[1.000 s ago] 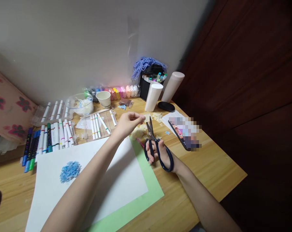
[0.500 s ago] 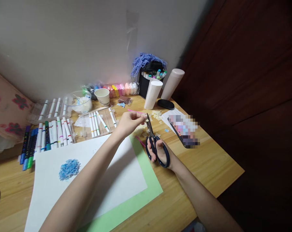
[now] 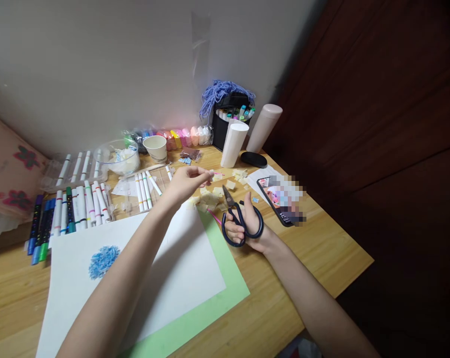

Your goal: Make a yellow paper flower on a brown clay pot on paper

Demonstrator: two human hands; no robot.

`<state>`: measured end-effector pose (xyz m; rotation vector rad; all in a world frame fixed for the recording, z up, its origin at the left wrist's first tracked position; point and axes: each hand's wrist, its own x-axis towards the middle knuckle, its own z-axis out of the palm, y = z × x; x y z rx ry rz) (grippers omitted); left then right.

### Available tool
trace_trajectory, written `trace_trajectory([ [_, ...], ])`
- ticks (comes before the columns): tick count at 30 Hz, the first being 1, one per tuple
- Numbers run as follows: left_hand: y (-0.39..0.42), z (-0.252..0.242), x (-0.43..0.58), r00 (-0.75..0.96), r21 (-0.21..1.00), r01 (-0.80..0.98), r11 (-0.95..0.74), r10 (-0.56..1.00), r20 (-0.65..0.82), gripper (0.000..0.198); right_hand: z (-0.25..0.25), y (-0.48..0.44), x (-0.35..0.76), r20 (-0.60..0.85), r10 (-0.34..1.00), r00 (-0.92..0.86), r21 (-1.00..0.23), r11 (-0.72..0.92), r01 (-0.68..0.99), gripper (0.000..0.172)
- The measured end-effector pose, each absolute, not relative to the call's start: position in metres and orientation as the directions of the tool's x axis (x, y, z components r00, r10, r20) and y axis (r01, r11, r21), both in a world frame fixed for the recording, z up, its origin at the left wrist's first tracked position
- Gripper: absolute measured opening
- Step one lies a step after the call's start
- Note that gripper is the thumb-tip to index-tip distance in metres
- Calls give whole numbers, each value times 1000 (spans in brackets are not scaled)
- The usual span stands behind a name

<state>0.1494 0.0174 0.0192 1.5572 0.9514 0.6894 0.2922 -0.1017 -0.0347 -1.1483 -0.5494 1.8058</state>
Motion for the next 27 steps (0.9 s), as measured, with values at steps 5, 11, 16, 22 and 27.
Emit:
trace_trajectory([
  [5,25,31,133,472,965,256,-53,879,-76,34,-20,-102,302,-412,832,-372,-639,-555,-533,83],
  [11,15,31,133,614,867,491,-85,740,-275,24,-26,-101,295,-244,959,141,-916,-180,-359,47],
  [16,8,18,147,759,871,479,-108,549,-350,23,-41,-97,293,20,922,387,-999,35,-32,30],
  [22,6,13,151,767,891,454,21,500,-402,20,-41,-100,289,91,907,412,-992,47,116,23],
  [27,11,16,144,824,922,381,69,427,-373,30,-38,-101,289,235,811,537,-971,174,162,26],
])
